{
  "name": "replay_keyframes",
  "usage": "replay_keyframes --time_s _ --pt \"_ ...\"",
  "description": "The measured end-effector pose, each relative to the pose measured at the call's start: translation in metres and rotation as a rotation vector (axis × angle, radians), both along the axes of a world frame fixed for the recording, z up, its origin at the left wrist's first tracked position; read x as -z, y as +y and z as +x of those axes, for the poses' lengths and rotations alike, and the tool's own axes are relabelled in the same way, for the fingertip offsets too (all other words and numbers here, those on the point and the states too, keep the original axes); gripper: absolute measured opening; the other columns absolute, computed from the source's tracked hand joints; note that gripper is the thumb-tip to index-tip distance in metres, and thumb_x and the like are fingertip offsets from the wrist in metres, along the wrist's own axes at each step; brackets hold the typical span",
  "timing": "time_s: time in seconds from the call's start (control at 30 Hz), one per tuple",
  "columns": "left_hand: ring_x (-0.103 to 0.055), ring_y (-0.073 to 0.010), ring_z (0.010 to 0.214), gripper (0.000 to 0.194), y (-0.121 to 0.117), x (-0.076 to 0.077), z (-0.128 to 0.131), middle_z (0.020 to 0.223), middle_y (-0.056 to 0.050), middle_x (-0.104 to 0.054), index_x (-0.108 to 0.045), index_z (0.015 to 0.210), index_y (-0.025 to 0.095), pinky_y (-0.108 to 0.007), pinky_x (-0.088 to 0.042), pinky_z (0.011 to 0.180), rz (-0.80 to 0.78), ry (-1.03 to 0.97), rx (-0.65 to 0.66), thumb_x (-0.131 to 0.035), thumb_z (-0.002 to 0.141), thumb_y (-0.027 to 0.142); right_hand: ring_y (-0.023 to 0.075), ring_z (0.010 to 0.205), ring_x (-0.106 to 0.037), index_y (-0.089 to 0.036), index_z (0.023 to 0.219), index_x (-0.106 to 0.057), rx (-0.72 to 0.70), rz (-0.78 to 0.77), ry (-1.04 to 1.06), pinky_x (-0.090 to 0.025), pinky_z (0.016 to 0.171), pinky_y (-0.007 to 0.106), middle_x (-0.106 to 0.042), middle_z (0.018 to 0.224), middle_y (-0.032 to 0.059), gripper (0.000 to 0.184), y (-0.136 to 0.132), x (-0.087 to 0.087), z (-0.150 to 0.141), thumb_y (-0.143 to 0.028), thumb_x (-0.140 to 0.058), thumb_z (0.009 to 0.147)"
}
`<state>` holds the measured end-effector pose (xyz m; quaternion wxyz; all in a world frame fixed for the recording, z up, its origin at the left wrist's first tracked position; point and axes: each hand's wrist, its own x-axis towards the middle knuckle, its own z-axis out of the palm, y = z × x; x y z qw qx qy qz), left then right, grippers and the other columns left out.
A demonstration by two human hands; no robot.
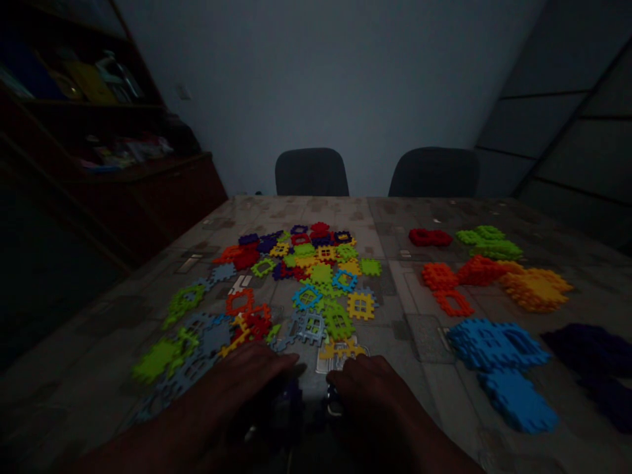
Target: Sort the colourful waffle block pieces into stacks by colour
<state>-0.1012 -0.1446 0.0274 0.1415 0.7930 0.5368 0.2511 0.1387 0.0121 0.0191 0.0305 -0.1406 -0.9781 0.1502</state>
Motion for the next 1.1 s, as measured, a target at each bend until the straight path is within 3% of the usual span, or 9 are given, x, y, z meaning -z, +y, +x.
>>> replay_keyframes --time_s 0.17,0.33,0.47,0.6,0.9,1.0,1.1 --pt "-0.052 -0.0333 0.125 0.091 -0.003 0.001 -0.006 0.141 -0.014 -0.052 -0.013 0.159 0.028 -0.049 -0.047 0.104 -0.006 0.008 -0.024 -0.072 0.089 0.027 0.0246 0.094 -0.067 -0.022 0.109 -0.069 -0.003 -0.054 0.021 -0.047 0.079 0.034 -0.073 0.103 0.0097 0.032 0.003 0.003 0.002 -0.016 -0.067 0.078" --pt "-0.055 -0.0334 0.116 0.091 -0.001 0.001 0.000 0.131 -0.014 -0.057 -0.015 0.157 0.027 -0.053 -0.047 0.101 0.008 -0.009 0.019 -0.070 0.085 0.021 0.0259 0.095 -0.067 -0.022 0.113 -0.069 0.008 -0.050 0.012 -0.048 0.082 0.037 -0.073 0.103 0.0099 0.036 0.004 0.004 0.002 -0.018 -0.066 0.078" --pt "-0.055 -0.0300 0.111 0.091 0.002 -0.005 0.004 0.124 -0.011 -0.060 -0.017 0.155 0.029 -0.051 -0.044 0.100 -0.089 -0.027 0.045 -0.068 0.082 0.013 0.0265 0.096 -0.067 -0.021 0.111 -0.070 0.008 -0.067 -0.013 -0.048 0.083 0.036 -0.074 0.104 0.0108 0.032 0.004 -0.001 0.002 -0.021 -0.067 0.079" --pt "-0.057 -0.0297 0.108 0.093 0.004 -0.008 0.005 0.120 -0.010 -0.062 -0.024 0.154 0.030 -0.051 -0.042 0.101 -0.134 -0.010 0.029 -0.075 0.077 0.016 0.0256 0.093 -0.068 -0.020 0.110 -0.070 0.008 -0.061 0.026 -0.047 0.082 0.035 -0.073 0.098 0.0104 0.030 0.003 -0.002 0.002 -0.019 -0.067 0.080" --pt "-0.054 -0.0305 0.103 0.099 0.002 0.002 0.010 0.116 -0.008 -0.061 -0.020 0.154 0.030 -0.059 -0.036 0.104 -0.104 0.062 -0.012 -0.073 0.072 0.010 0.0274 0.093 -0.068 -0.022 0.110 -0.069 0.004 -0.046 0.038 -0.050 0.080 0.038 -0.074 0.101 0.0089 0.040 0.005 0.008 0.003 -0.016 -0.071 0.070" --pt "-0.054 -0.0304 0.103 0.100 0.003 0.007 0.009 0.116 -0.009 -0.061 -0.020 0.154 0.029 -0.057 -0.038 0.102 -0.064 0.066 0.008 -0.070 0.070 0.009 0.0292 0.097 -0.067 -0.021 0.121 -0.065 0.004 -0.042 0.070 -0.050 0.084 0.040 -0.073 0.108 0.0112 0.055 0.005 0.008 0.005 -0.017 -0.074 0.067" --pt "-0.054 -0.0295 0.096 0.098 0.003 0.015 0.007 0.111 -0.009 -0.063 -0.019 0.155 0.027 -0.053 -0.043 0.095 0.003 0.072 0.024 -0.068 0.070 0.013 0.0290 0.097 -0.067 -0.021 0.123 -0.063 0.015 -0.027 0.076 -0.049 0.084 0.040 -0.073 0.107 0.0112 0.057 0.003 0.007 0.006 -0.018 -0.074 0.067"
